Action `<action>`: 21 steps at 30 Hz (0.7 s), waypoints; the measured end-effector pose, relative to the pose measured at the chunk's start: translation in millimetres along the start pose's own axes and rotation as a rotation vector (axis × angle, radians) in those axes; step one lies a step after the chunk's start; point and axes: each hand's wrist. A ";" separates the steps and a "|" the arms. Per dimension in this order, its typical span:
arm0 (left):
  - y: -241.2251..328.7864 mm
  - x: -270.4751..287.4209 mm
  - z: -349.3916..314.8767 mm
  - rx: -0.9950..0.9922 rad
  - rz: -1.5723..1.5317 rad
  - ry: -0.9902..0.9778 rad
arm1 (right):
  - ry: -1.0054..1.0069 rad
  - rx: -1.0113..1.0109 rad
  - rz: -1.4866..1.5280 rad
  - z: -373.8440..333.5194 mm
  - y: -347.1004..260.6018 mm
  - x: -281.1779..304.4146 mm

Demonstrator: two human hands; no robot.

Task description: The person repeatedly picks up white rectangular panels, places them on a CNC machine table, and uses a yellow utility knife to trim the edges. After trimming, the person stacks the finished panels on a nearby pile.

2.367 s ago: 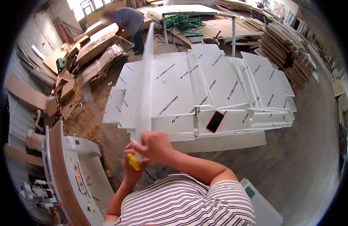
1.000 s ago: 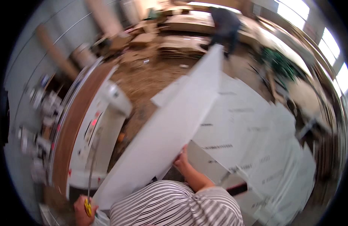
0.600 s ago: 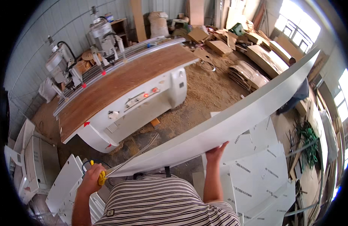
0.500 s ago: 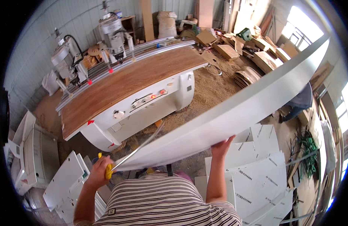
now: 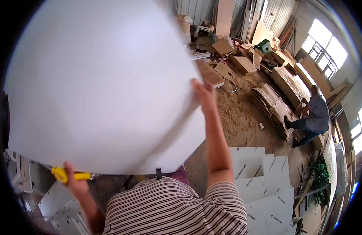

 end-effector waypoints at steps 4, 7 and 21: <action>-51.0 12.2 4.2 0.247 -0.073 0.188 | -0.374 0.255 -0.599 100.0 38.9 -63.0; -170.1 72.5 -51.2 0.153 0.441 -0.101 | -0.562 0.288 -0.861 148.3 61.2 -110.0; -252.3 -74.5 -132.2 1.035 -0.009 0.456 | -0.883 0.425 -1.136 274.8 259.7 -246.1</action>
Point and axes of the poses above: each hand's wrist, its own z-axis towards the middle knuckle, its own x-axis out of the back of the hand, y = z × x, and after that the axes turned 5 degrees about -x, right-handed
